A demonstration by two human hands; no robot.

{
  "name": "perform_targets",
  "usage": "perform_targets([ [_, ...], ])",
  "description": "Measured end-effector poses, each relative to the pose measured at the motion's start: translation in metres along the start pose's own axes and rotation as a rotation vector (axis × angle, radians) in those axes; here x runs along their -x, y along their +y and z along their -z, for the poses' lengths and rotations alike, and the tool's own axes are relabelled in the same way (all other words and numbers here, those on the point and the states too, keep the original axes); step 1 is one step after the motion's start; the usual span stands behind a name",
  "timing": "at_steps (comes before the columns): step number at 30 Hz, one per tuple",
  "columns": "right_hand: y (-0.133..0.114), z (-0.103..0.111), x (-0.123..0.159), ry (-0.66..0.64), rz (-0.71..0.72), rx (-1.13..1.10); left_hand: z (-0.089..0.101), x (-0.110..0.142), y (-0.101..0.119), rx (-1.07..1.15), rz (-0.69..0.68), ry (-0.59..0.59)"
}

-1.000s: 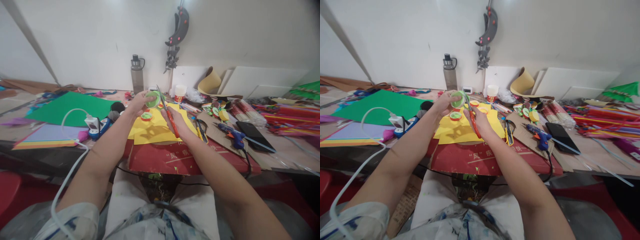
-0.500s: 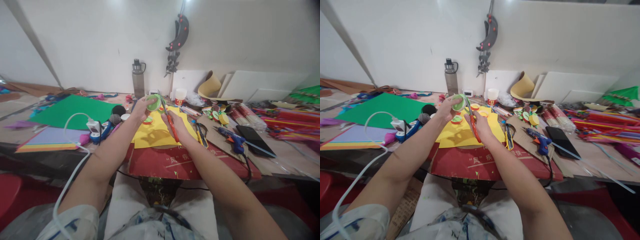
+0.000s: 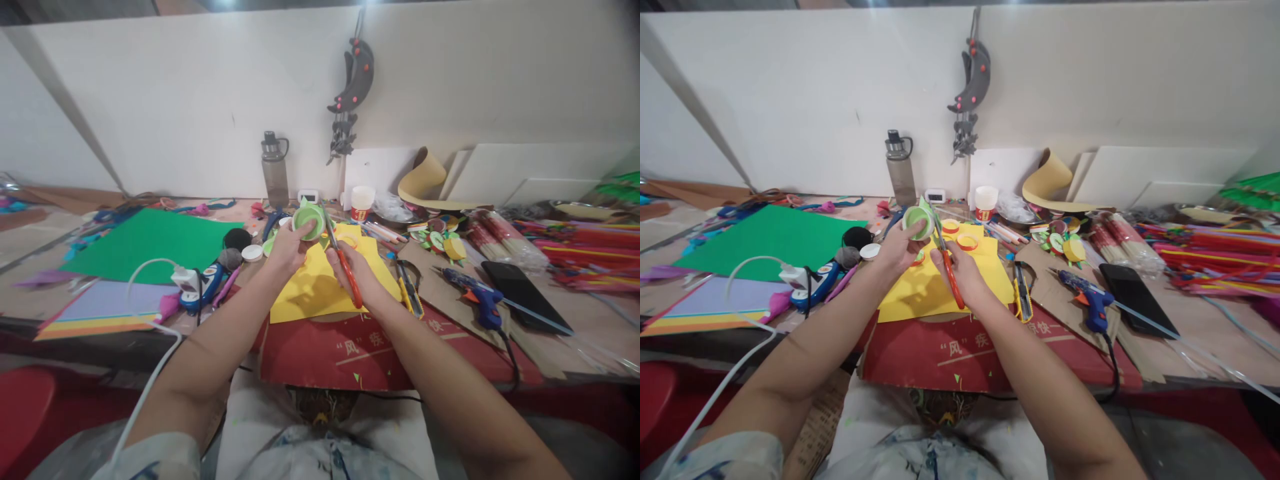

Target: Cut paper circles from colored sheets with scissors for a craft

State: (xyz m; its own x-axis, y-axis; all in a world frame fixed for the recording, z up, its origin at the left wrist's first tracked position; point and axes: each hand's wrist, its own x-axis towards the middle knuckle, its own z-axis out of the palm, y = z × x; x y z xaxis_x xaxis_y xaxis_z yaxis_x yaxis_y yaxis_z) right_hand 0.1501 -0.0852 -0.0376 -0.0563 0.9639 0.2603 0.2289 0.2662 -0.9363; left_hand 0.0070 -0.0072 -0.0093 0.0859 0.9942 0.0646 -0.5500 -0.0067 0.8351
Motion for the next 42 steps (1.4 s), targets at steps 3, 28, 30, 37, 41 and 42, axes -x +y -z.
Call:
perform_targets([
  [3, -0.001, 0.0, 0.001, -0.026, 0.015, -0.039, -0.001, 0.003, 0.006, -0.037, 0.006, -0.04],
  [28, -0.02, 0.003, 0.002, -0.043, -0.012, -0.027, -0.004, 0.009, 0.02, 0.013, 0.009, -0.104],
  [30, -0.021, 0.003, 0.0, -0.055, -0.026, -0.045, -0.003, 0.008, 0.02, 0.01, -0.001, -0.097],
  [37, -0.013, 0.0, -0.004, -0.055, -0.037, -0.063, 0.001, 0.004, 0.016, -0.047, -0.015, -0.064],
  [41, 0.001, 0.002, -0.004, -0.061, -0.028, -0.079, 0.002, 0.004, 0.013, -0.103, -0.012, -0.055],
  [42, 0.005, 0.002, -0.003, -0.067, -0.029, -0.083, 0.002, 0.004, 0.013, -0.118, -0.01, -0.051],
])
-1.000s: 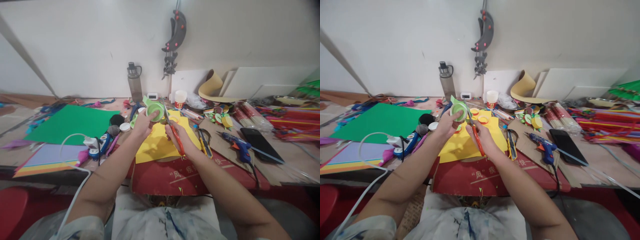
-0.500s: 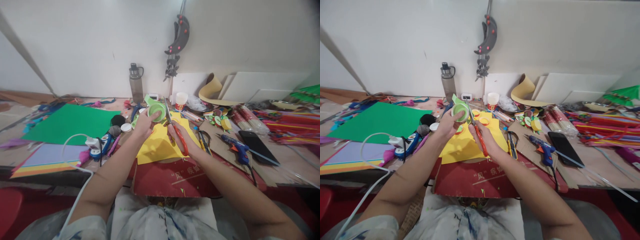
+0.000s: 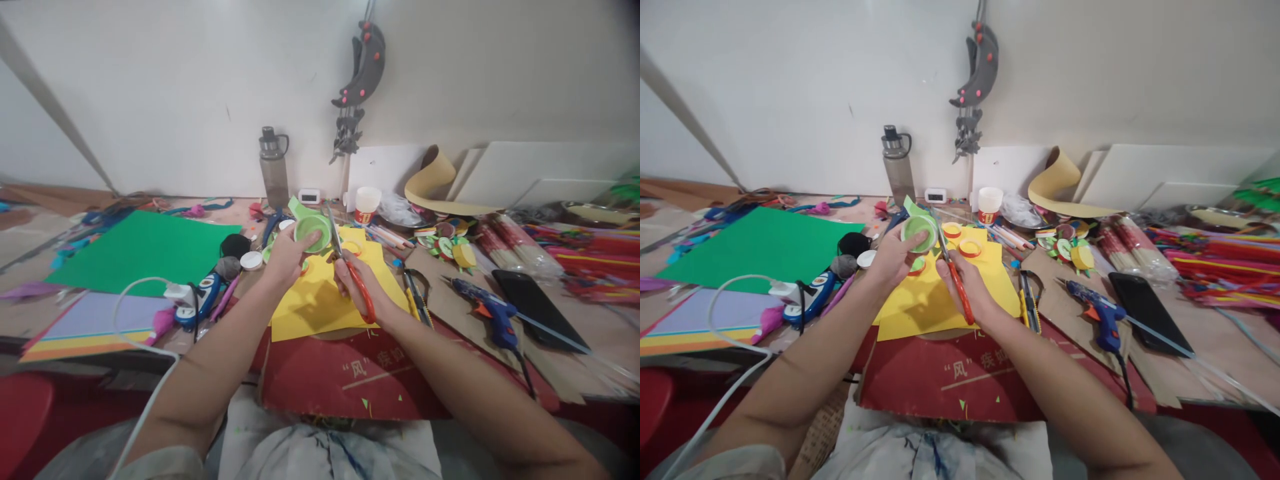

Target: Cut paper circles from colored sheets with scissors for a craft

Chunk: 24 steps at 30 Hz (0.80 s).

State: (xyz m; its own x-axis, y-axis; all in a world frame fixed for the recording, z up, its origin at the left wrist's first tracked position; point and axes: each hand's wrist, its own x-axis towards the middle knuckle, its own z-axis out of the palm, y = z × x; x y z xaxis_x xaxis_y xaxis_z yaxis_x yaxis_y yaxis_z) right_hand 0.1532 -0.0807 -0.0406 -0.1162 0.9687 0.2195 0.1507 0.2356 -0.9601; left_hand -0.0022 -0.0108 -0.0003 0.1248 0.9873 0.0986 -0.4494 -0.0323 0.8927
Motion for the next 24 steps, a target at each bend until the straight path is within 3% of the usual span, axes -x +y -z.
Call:
perform_targets([
  [16, 0.008, 0.002, 0.006, 0.002, -0.035, 0.019, 0.0, 0.001, 0.002, -0.034, 0.024, 0.017],
  [24, 0.011, 0.002, 0.008, -0.009, -0.034, 0.033, 0.008, -0.004, 0.007, -0.088, 0.054, -0.064],
])
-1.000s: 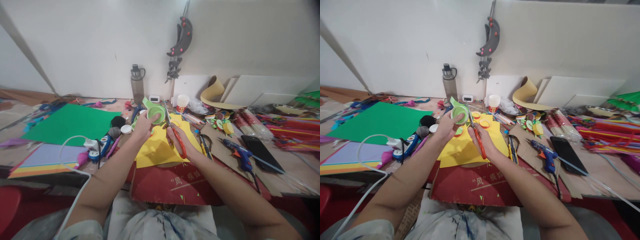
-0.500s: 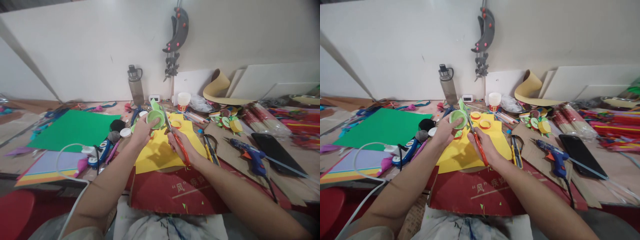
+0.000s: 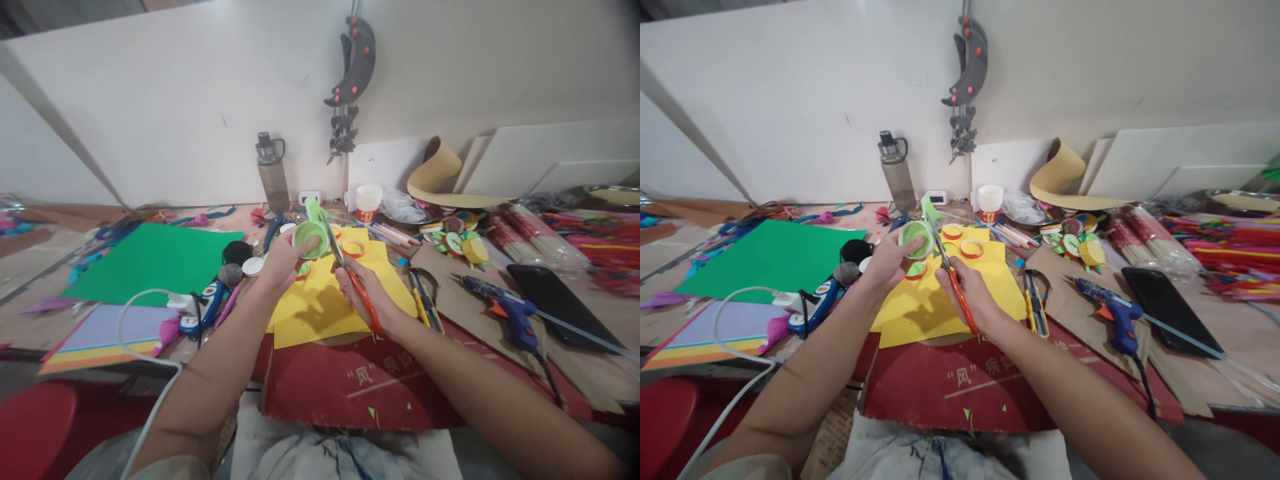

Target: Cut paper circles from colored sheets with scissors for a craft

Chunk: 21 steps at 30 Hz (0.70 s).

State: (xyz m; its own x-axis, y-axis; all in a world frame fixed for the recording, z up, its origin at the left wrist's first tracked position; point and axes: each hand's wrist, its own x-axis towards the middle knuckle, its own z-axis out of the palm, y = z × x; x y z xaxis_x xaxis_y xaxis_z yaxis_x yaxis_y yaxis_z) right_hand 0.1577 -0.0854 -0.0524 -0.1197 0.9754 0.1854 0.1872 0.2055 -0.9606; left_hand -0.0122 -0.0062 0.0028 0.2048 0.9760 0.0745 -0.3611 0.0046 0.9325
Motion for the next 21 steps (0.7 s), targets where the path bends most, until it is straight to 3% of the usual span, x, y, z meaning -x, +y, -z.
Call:
perform_targets([
  [12, -0.016, 0.001, 0.003, -0.004, -0.006, 0.089, 0.011, -0.002, 0.01, -0.063, 0.007, -0.09],
  [21, -0.017, -0.001, 0.003, -0.011, -0.025, 0.095, 0.012, -0.005, 0.009, -0.069, 0.01, -0.089],
])
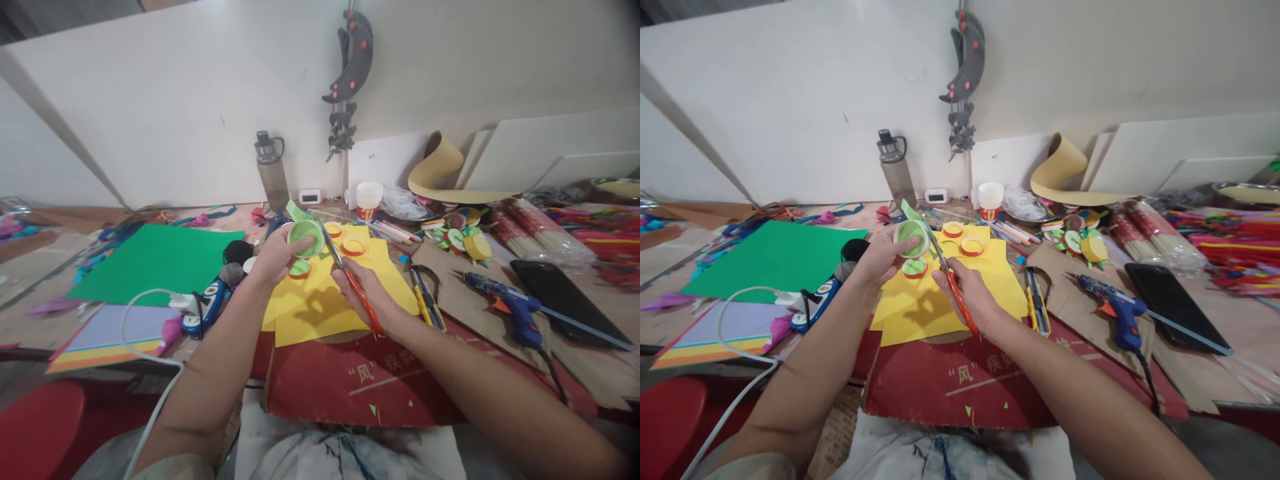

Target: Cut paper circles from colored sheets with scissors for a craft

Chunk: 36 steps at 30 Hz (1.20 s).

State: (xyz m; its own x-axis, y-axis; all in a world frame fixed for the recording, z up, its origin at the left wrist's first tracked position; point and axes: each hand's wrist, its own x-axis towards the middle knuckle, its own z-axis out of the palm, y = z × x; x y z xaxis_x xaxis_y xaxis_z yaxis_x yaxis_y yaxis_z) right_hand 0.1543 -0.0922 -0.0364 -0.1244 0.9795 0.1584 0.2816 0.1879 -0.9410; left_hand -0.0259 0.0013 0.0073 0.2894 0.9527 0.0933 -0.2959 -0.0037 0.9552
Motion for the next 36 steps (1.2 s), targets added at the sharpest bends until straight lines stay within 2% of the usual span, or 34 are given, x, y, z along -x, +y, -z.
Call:
perform_targets([
  [6, 0.002, -0.001, 0.0, -0.002, -0.007, -0.012, 0.002, -0.002, 0.0, 0.033, 0.02, 0.01],
  [11, 0.003, -0.002, -0.001, 0.023, -0.016, -0.015, -0.01, -0.001, -0.014, 0.187, -0.027, 0.215],
  [13, 0.002, -0.002, -0.002, 0.036, -0.016, -0.012, -0.015, -0.001, -0.02, 0.207, -0.032, 0.254],
  [19, -0.002, 0.001, -0.003, 0.032, 0.051, 0.043, -0.014, -0.002, -0.021, 0.143, -0.052, 0.205],
  [28, -0.006, 0.003, -0.002, -0.003, 0.042, 0.003, -0.017, -0.001, -0.02, 0.146, -0.029, 0.18],
  [36, -0.007, 0.002, -0.001, 0.033, 0.014, 0.058, -0.014, -0.001, -0.016, 0.124, -0.015, 0.152],
])
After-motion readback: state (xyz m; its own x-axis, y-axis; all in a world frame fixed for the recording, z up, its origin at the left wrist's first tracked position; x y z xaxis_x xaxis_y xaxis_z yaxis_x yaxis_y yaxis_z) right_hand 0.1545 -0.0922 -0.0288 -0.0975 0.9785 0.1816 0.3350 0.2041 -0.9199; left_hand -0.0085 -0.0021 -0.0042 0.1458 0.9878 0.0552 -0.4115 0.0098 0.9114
